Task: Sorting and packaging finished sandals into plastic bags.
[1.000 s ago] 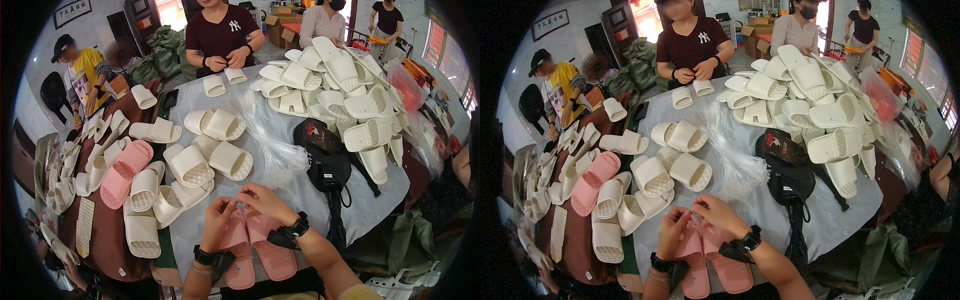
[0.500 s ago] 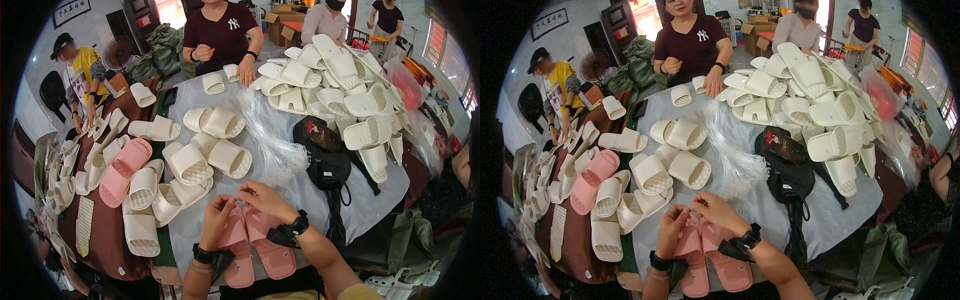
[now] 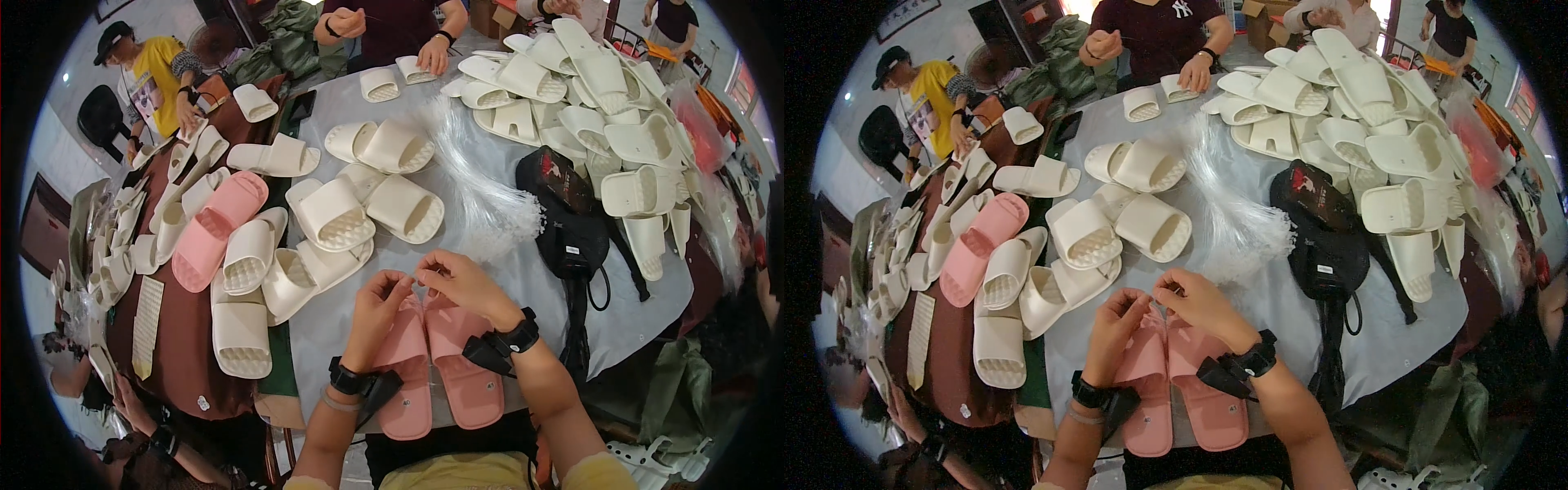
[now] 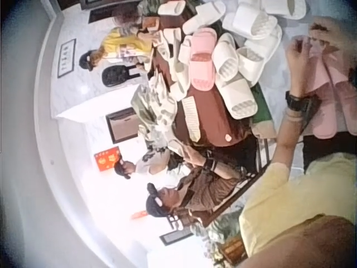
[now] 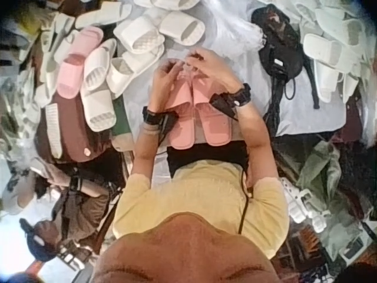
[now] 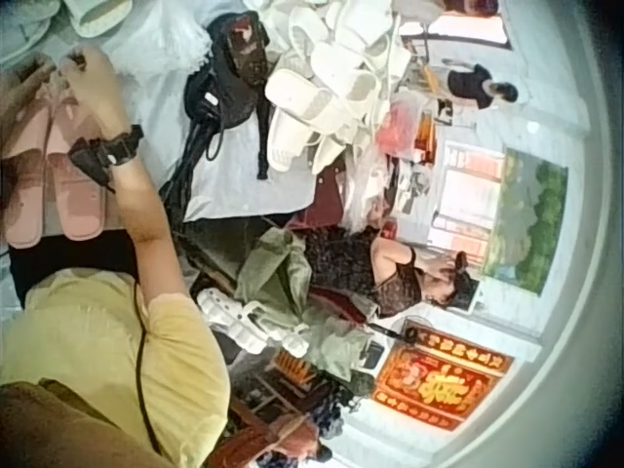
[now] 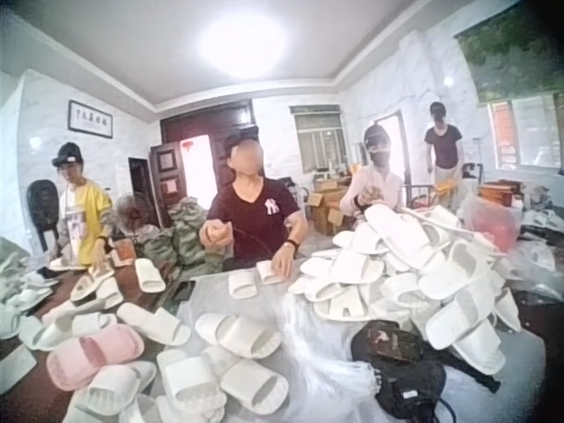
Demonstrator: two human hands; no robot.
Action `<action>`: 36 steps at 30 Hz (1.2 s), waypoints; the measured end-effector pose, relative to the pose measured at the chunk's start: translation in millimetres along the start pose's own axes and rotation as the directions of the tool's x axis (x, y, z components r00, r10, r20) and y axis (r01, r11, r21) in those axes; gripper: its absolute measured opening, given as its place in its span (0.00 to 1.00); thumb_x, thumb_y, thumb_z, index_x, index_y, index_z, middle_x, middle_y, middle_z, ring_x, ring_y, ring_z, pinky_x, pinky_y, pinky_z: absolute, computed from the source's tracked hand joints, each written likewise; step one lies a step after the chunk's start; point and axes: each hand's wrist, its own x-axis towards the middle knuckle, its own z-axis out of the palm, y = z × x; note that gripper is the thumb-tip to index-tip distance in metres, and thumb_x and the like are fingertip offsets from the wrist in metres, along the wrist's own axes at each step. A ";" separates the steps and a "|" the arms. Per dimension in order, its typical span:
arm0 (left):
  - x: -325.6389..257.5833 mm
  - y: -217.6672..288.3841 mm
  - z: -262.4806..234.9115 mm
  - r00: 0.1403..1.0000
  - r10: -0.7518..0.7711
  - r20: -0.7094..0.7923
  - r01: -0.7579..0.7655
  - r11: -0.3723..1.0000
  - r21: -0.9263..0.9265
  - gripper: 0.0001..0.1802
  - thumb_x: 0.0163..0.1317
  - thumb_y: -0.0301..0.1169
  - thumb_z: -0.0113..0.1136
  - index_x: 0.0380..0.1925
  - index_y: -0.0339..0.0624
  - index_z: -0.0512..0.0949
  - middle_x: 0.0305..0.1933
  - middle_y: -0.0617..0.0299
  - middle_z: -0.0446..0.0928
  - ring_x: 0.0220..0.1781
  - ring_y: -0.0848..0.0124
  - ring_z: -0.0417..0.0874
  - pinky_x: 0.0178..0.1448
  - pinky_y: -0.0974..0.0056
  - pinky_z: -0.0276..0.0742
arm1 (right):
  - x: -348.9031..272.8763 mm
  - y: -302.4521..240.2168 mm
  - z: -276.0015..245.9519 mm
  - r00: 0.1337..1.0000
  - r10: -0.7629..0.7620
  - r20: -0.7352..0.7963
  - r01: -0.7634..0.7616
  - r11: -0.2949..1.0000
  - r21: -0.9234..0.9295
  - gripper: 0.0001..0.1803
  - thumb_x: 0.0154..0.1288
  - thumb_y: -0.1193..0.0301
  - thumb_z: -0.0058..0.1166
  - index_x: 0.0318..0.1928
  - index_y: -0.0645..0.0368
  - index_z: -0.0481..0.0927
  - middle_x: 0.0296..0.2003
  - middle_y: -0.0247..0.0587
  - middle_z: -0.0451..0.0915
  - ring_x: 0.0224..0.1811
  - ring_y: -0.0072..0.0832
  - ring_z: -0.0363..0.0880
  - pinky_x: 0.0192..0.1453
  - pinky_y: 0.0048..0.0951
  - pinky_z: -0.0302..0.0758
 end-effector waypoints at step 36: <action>-1.2 -9.2 -2.1 1.000 -0.007 0.008 0.008 0.992 -0.128 0.09 0.60 0.33 0.54 0.33 0.37 0.74 0.28 0.70 0.73 0.27 0.84 0.69 0.32 0.78 0.65 | -2.1 -7.6 6.5 0.998 0.055 -0.007 -0.055 0.998 0.009 0.12 0.61 0.68 0.51 0.38 0.65 0.72 0.30 0.33 0.74 0.28 0.17 0.72 0.32 0.19 0.71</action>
